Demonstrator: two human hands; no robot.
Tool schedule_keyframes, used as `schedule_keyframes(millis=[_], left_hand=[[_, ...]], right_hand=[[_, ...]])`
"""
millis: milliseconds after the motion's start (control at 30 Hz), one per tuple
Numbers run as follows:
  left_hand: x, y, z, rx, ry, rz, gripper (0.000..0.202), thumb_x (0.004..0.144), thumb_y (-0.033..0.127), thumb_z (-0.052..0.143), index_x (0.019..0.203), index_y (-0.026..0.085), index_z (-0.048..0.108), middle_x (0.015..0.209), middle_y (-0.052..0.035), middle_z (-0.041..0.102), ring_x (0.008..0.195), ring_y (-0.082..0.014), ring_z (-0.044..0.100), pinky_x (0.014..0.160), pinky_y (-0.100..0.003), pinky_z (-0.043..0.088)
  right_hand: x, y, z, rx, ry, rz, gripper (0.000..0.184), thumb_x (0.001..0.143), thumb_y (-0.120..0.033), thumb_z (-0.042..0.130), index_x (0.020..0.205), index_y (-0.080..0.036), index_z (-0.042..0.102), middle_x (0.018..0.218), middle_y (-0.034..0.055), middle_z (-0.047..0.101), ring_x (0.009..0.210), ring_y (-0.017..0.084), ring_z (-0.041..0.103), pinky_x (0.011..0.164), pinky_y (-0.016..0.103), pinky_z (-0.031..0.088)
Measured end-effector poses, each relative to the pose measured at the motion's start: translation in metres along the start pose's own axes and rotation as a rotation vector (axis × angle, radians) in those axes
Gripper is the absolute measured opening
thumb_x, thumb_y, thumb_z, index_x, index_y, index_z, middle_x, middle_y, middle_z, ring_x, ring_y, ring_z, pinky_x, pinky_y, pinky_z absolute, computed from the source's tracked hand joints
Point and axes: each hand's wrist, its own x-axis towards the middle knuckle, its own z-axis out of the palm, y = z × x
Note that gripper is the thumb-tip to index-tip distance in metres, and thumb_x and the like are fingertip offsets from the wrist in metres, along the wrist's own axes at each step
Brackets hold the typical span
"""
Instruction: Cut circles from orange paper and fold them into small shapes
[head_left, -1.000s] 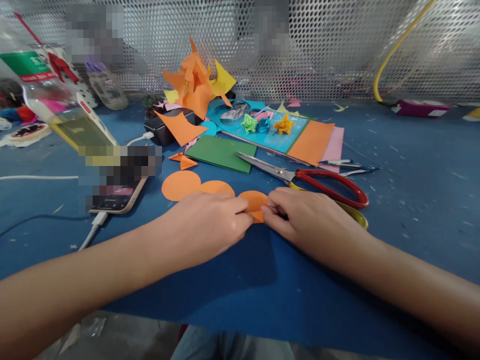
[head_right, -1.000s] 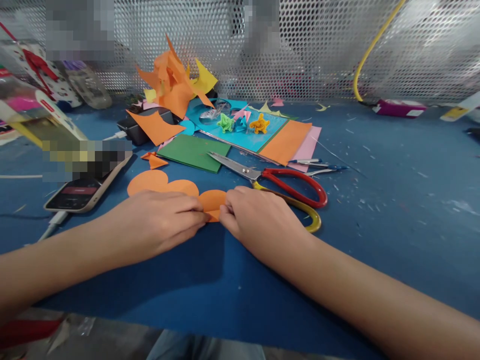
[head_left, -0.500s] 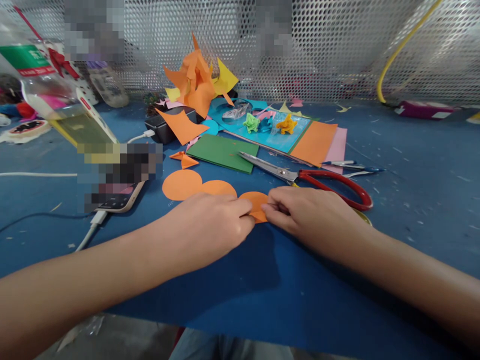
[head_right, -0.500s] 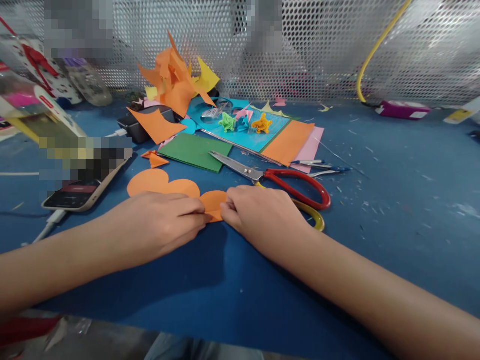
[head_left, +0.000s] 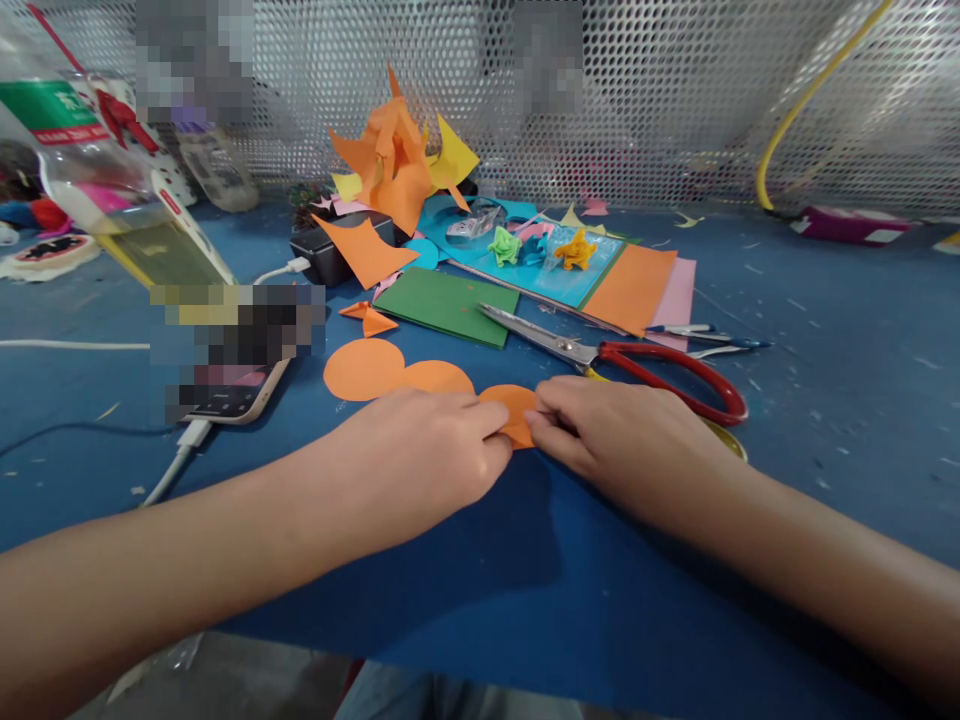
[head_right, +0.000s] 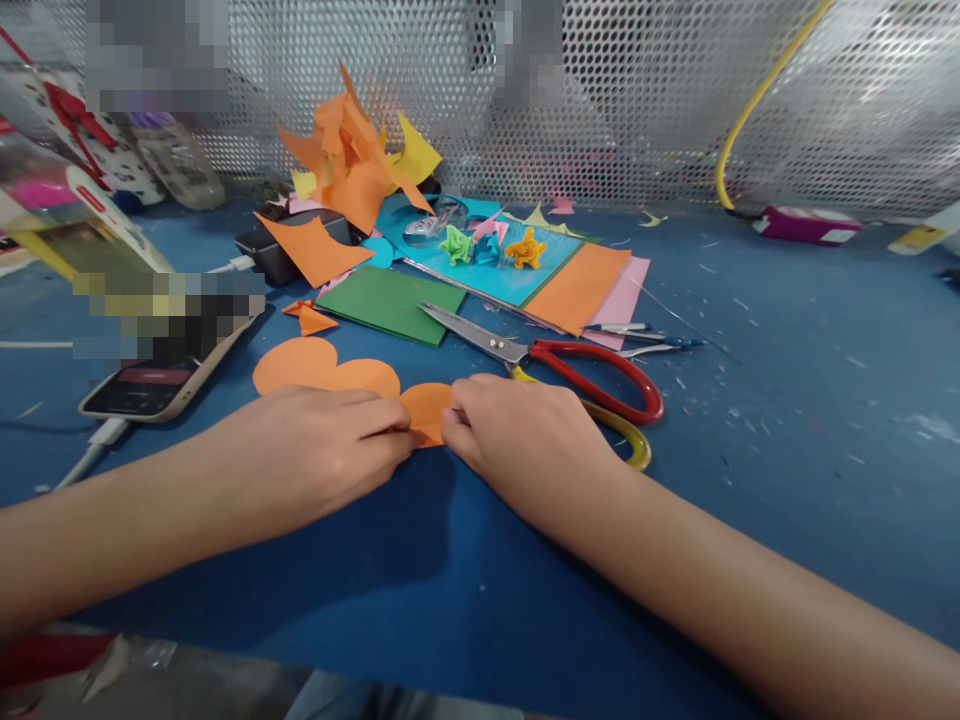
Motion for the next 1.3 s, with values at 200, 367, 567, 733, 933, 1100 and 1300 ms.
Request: schedule_keyframes(millis=[200,367,567,733,933,1100,1300], left_hand=[[0.001,-0.012,-0.003,-0.245,0.019,-0.139,0.02,0.087,0.02,0.043,0.083,0.018,0.063,0.074,-0.0009,0.063,0.067,-0.0136,0.059,0.056,-0.023,0.04],[0.0,-0.011,-0.002,-0.236,0.008,-0.135,0.022,0.085,0.014,0.043,0.093,0.019,0.063,0.082,-0.0014,0.065,0.072,-0.0146,0.061,0.059,-0.024,0.042],[-0.001,-0.005,0.002,-0.127,0.005,-0.004,0.025,0.083,0.009,0.042,0.097,0.017,0.061,0.091,-0.0053,0.065,0.081,-0.0183,0.06,0.063,-0.027,0.044],[-0.002,-0.004,0.002,-0.129,-0.014,0.005,0.022,0.082,0.01,0.045,0.096,0.016,0.061,0.089,-0.0048,0.065,0.078,-0.0188,0.06,0.062,-0.029,0.045],[-0.003,-0.003,0.0,-0.124,-0.059,0.01,0.02,0.08,0.01,0.048,0.095,0.015,0.061,0.091,-0.004,0.065,0.081,-0.0207,0.061,0.058,-0.03,0.045],[-0.002,-0.004,0.0,-0.116,-0.061,0.016,0.022,0.08,0.011,0.048,0.096,0.016,0.062,0.09,-0.0039,0.066,0.079,-0.02,0.061,0.054,-0.029,0.042],[-0.002,-0.005,-0.001,-0.097,-0.056,0.022,0.023,0.079,0.01,0.048,0.096,0.016,0.062,0.089,-0.0033,0.065,0.078,-0.0196,0.061,0.052,-0.029,0.04]], right_hand=[[-0.001,-0.001,0.0,-0.007,0.031,-0.024,0.021,0.086,-0.023,0.042,0.068,-0.019,0.052,0.066,-0.0007,0.059,0.056,0.014,0.054,0.046,0.025,0.02],[-0.001,-0.002,0.0,0.0,0.028,-0.047,0.021,0.087,-0.022,0.04,0.069,-0.019,0.051,0.069,-0.0005,0.059,0.062,0.014,0.056,0.049,0.025,0.023],[-0.001,-0.001,0.001,-0.015,0.026,-0.04,0.022,0.088,-0.024,0.041,0.069,-0.019,0.051,0.067,-0.0012,0.056,0.055,0.013,0.051,0.048,0.025,0.021],[0.0,-0.002,0.001,-0.021,0.023,-0.028,0.023,0.087,-0.023,0.042,0.067,-0.019,0.05,0.063,-0.0018,0.053,0.052,0.012,0.048,0.047,0.025,0.02],[0.001,-0.003,0.0,-0.017,0.006,-0.014,0.024,0.088,-0.024,0.041,0.066,-0.019,0.05,0.064,-0.0016,0.054,0.053,0.013,0.05,0.046,0.025,0.02],[0.002,-0.003,0.0,-0.024,-0.001,-0.009,0.024,0.087,-0.022,0.04,0.067,-0.018,0.052,0.065,-0.0006,0.056,0.055,0.014,0.053,0.047,0.026,0.02],[0.001,-0.005,-0.002,-0.049,-0.024,0.007,0.024,0.088,-0.023,0.04,0.068,-0.019,0.052,0.066,-0.0006,0.058,0.057,0.014,0.054,0.047,0.025,0.021]])
